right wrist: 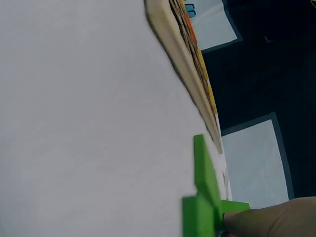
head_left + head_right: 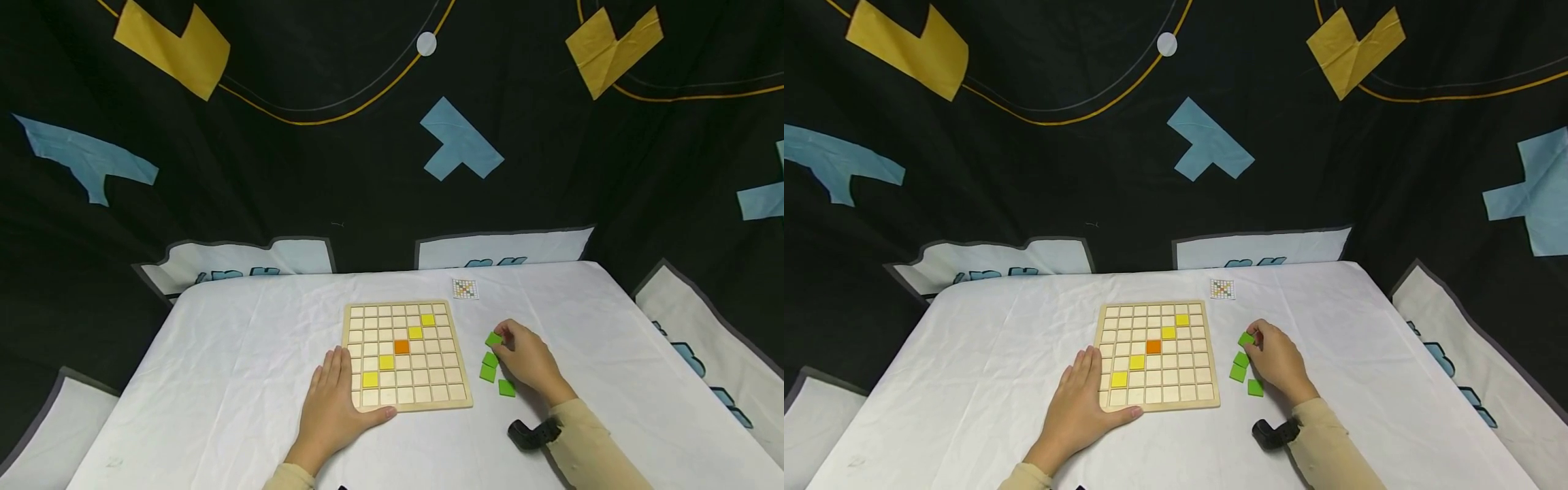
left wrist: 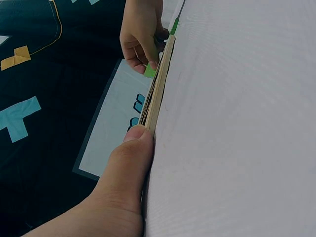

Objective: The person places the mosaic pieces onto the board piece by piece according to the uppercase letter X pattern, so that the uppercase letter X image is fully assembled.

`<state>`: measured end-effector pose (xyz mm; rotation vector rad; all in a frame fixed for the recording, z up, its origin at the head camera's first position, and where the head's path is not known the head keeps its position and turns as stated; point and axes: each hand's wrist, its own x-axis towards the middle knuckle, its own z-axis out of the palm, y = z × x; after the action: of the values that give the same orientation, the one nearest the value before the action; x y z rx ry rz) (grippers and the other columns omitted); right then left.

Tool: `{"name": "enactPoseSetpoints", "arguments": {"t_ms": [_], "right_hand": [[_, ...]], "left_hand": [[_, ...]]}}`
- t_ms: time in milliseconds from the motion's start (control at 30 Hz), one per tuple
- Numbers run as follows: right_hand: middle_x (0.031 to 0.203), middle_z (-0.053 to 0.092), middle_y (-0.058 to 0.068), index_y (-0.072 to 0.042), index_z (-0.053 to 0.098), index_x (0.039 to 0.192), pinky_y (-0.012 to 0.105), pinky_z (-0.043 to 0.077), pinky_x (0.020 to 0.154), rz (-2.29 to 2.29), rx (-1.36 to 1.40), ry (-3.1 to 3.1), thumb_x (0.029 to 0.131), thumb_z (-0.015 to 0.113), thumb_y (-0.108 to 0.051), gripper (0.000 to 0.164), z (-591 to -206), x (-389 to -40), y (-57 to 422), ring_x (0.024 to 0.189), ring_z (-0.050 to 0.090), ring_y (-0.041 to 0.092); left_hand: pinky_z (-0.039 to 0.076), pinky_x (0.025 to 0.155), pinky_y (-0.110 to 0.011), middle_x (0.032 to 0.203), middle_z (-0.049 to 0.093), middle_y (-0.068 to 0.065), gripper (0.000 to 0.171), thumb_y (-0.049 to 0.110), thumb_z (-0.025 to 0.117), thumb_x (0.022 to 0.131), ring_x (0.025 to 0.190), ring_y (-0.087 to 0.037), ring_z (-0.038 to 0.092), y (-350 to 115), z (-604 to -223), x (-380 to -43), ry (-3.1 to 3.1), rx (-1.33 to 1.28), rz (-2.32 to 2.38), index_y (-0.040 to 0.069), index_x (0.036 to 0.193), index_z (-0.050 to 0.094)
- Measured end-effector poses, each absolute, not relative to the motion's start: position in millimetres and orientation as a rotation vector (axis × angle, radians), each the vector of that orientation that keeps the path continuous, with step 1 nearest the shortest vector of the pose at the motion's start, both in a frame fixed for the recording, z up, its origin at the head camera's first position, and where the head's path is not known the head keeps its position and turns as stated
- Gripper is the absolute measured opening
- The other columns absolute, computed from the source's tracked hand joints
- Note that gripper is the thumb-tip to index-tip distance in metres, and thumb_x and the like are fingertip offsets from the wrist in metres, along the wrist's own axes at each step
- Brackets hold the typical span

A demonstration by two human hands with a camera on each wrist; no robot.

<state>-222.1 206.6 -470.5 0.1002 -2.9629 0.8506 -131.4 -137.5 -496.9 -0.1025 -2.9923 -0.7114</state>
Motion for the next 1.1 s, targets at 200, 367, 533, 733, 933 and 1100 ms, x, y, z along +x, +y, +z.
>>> {"name": "enactPoseSetpoints", "arguments": {"t_ms": [200,367,533,733,933,1100], "right_hand": [[0.094,0.063,0.005,-0.013,0.061,0.111,0.028,0.04,0.061,0.949,0.104,-2.956,0.093,0.067,-0.013,0.019,-462,-234,192,0.073,0.053,0.018],[0.096,0.065,0.005,-0.015,0.063,0.111,0.027,0.039,0.055,1.032,0.182,-2.931,0.093,0.068,-0.015,0.019,-452,-243,162,0.066,0.049,0.017],[0.095,0.067,0.003,-0.017,0.064,0.11,0.027,0.039,0.055,1.038,0.322,-2.948,0.093,0.069,-0.018,0.017,-442,-252,122,0.064,0.049,0.015],[0.095,0.07,0.0,-0.021,0.068,0.108,0.028,0.045,0.063,1.013,0.478,-2.955,0.094,0.069,-0.02,0.015,-438,-262,75,0.073,0.056,0.014],[0.09,0.069,-0.002,-0.02,0.07,0.107,0.028,0.047,0.064,1.07,0.56,-2.948,0.094,0.069,-0.022,0.014,-443,-267,40,0.073,0.058,0.013],[0.083,0.067,-0.004,-0.018,0.07,0.107,0.026,0.045,0.058,1.063,0.578,-2.939,0.093,0.07,-0.022,0.014,-452,-269,22,0.065,0.056,0.01]], "left_hand": [[0.015,0.125,-0.053,0.166,0.013,-0.018,0.14,0.093,0.057,0.063,0.155,-0.034,0.01,-138,-496,-132,-2.993,-0.103,-0.704,-0.002,0.157,0.017],[0.016,0.125,-0.054,0.166,0.013,-0.018,0.141,0.094,0.056,0.062,0.155,-0.034,0.01,-139,-496,-132,-2.995,-0.1,-0.702,-0.002,0.157,0.017],[0.015,0.125,-0.054,0.166,0.012,-0.018,0.141,0.093,0.057,0.062,0.155,-0.034,0.009,-140,-496,-132,-2.996,-0.092,-0.702,-0.003,0.157,0.016],[0.016,0.125,-0.054,0.166,0.014,-0.018,0.14,0.093,0.057,0.063,0.155,-0.034,0.011,-141,-495,-131,-2.988,-0.094,-0.667,-0.002,0.157,0.017],[0.016,0.125,-0.053,0.165,0.015,-0.019,0.139,0.091,0.06,0.063,0.155,-0.035,0.012,-139,-493,-130,-2.974,-0.108,-0.682,-0.003,0.157,0.017],[0.016,0.125,-0.053,0.165,0.016,-0.019,0.141,0.093,0.058,0.062,0.155,-0.034,0.013,-138,-494,-131,-2.971,-0.108,-0.684,-0.003,0.157,0.018]]}}
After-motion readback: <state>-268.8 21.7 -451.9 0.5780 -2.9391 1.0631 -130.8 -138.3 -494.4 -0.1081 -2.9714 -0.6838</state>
